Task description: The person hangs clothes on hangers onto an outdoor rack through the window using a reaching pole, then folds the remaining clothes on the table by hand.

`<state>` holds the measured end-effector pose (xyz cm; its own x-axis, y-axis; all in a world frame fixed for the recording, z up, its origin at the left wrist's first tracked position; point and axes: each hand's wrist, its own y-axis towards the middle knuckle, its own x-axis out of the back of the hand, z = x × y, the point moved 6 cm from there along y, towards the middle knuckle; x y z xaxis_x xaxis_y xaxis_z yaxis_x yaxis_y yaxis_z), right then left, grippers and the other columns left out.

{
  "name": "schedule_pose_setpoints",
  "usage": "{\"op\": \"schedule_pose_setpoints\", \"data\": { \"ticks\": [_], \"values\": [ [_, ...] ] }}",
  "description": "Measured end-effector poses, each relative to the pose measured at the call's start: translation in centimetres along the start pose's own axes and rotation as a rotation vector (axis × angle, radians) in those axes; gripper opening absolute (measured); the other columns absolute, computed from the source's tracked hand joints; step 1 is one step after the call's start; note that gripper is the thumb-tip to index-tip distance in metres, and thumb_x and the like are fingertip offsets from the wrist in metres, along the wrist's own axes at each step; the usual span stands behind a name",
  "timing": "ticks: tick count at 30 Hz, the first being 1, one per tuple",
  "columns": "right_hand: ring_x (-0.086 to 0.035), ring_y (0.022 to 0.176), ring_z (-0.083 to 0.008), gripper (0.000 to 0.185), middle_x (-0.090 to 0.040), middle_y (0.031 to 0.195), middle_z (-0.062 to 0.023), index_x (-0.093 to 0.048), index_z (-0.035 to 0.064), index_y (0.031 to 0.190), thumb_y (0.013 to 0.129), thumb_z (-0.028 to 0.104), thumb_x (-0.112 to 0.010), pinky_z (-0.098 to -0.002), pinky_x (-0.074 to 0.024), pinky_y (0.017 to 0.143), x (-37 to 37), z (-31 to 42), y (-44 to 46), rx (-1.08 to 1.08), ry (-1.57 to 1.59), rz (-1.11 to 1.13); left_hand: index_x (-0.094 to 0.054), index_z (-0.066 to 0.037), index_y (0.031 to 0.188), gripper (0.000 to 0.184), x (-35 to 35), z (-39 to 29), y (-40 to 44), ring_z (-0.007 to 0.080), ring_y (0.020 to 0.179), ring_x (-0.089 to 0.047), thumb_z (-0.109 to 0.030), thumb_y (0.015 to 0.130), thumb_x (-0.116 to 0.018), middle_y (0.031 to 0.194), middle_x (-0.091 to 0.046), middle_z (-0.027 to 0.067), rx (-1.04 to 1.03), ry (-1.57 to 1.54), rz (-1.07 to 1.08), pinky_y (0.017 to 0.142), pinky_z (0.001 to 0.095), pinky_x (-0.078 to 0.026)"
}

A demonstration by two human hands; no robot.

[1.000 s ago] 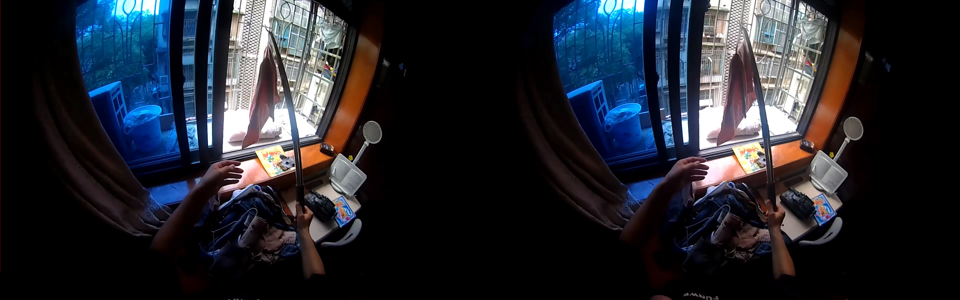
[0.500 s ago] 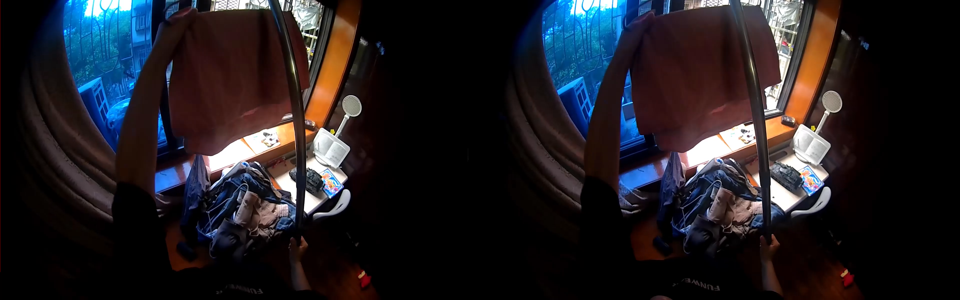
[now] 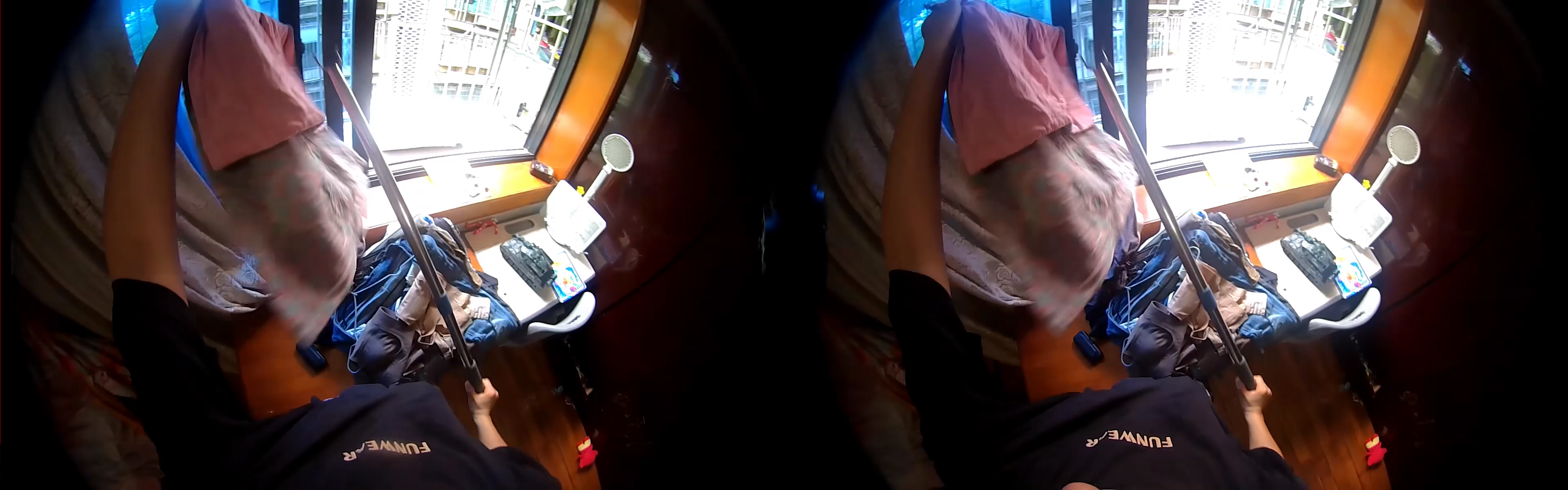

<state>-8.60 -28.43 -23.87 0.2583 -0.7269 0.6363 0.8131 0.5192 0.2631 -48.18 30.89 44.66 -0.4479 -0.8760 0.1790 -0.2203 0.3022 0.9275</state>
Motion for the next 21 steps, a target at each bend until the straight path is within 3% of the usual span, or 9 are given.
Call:
{"op": "schedule_pose_setpoints", "data": {
  "ticks": [1, 7, 9, 11, 13, 15, 17, 19, 21],
  "values": [
    [-0.057, 0.054, -0.0315, 0.045, -0.055, 0.055, -0.0128, -0.055, 0.0069, 0.061, 0.061, 0.049, -0.07, -0.0392, -0.0427, 0.05, 0.3, -0.8, -0.8, -0.029, -0.028, 0.041, -0.064, -0.008, 0.088, 0.03, 2.1, 0.8, -1.3, 0.0296, 0.074, -0.062, -0.033, 0.081, -0.049, 0.082, -0.062, 0.0196, 0.214, -0.399, 0.042, 0.066, 0.0409, -0.048],
    [-0.057, 0.056, -0.0356, 0.058, -0.054, 0.054, -0.0157, -0.054, 0.0052, 0.059, 0.064, 0.063, -0.058, -0.0423, -0.0427, 0.051, -1.1, -3.5, -0.9, -0.119, -0.18, 0.15, -0.065, -0.003, 0.094, 0.036, 6.8, 3.1, -0.6, 0.01, 0.087, -0.054, -0.035, 0.082, -0.057, 0.09, -0.063, 0.0051, 0.221, -0.612, 0.266, 0.081, 0.0233, -0.04],
    [-0.056, 0.056, -0.0365, 0.061, -0.054, 0.054, -0.0162, -0.054, 0.0049, 0.059, 0.064, 0.065, -0.056, -0.0428, -0.0428, 0.051, -1.4, -3.4, 0.5, -0.102, -0.201, 0.142, -0.067, -0.003, 0.086, 0.033, 9.3, 3.6, -1.3, 0.0107, 0.076, -0.055, -0.035, 0.082, -0.058, 0.081, -0.063, 0.0034, 0.203, -0.714, 0.178, 0.074, 0.0238, -0.041],
    [-0.056, 0.056, -0.0375, 0.063, -0.053, 0.053, -0.0171, -0.054, 0.0043, 0.057, 0.064, 0.066, -0.055, -0.0434, -0.0429, 0.051, -1.1, -4.1, 1.5, -0.082, -0.268, 0.12, -0.064, -0.003, 0.094, 0.032, 11.1, 4.4, -0.3, 0.0171, 0.083, -0.059, -0.032, 0.081, -0.059, 0.086, -0.064, 0.0088, -0.004, -0.3, 0.286, 0.077, 0.0264, -0.043],
    [-0.056, 0.056, -0.0372, 0.062, -0.054, 0.054, -0.0174, -0.055, 0.0043, 0.057, 0.063, 0.066, -0.055, -0.0438, -0.043, 0.051, -0.5, -4.8, 2.1, -0.087, -0.296, 0.139, -0.064, -0.006, 0.086, 0.025, 10.8, 8.7, 0.1, 0.0104, 0.073, -0.056, -0.03, 0.082, -0.058, 0.075, -0.062, 0.0029, 0.089, -0.718, 0.338, 0.067, 0.0231, -0.042],
    [-0.057, 0.056, -0.0368, 0.064, -0.055, 0.054, -0.0171, -0.056, 0.0041, 0.058, 0.062, 0.068, -0.055, -0.0441, -0.0433, 0.051, 0.5, -5.4, 3.0, -0.094, -0.279, 0.124, -0.061, -0.011, 0.073, 0.024, 13.2, 7.0, -4.2, 0.0085, 0.061, -0.05, -0.032, 0.082, -0.057, 0.066, -0.056, 0.0, 0.252, -1.048, 0.562, 0.06, 0.0217, -0.04],
    [-0.057, 0.056, -0.0361, 0.067, -0.055, 0.055, -0.0173, -0.057, 0.0039, 0.059, 0.061, 0.071, -0.054, -0.0434, -0.0429, 0.05, 0.7, -6.0, 3.8, -0.124, -0.338, 0.15, -0.054, -0.013, 0.069, 0.026, 16.9, 4.0, -8.8, 0.0078, 0.054, -0.046, -0.034, 0.084, -0.055, 0.06, -0.05, -0.0017, 0.413, -1.073, 0.415, 0.054, 0.0213, -0.038],
    [-0.057, 0.057, -0.0361, 0.069, -0.055, 0.055, -0.0175, -0.056, 0.0037, 0.058, 0.061, 0.072, -0.052, -0.0432, -0.0423, 0.05, -0.1, -4.8, 4.0, -0.153, -0.292, 0.19, -0.05, -0.013, 0.072, 0.028, 17.2, 4.3, -11.8, 0.0087, 0.051, -0.045, -0.037, 0.086, -0.052, 0.059, -0.049, -0.0017, 0.479, -1.226, 0.822, 0.052, 0.0211, -0.038],
    [-0.057, 0.058, -0.0366, 0.07, -0.055, 0.056, -0.0181, -0.056, 0.0036, 0.057, 0.063, 0.073, -0.05, -0.0432, -0.042, 0.051, -3.0, -3.9, 3.7, -0.187, -0.221, 0.217, -0.046, -0.016, 0.073, 0.034, 17.7, 5.1, -14.0, 0.0103, 0.054, -0.048, -0.044, 0.09, -0.038, 0.062, -0.052, 0.0008, 0.422, -1.163, 0.967, 0.054, 0.0221, -0.041]
  ]
}}
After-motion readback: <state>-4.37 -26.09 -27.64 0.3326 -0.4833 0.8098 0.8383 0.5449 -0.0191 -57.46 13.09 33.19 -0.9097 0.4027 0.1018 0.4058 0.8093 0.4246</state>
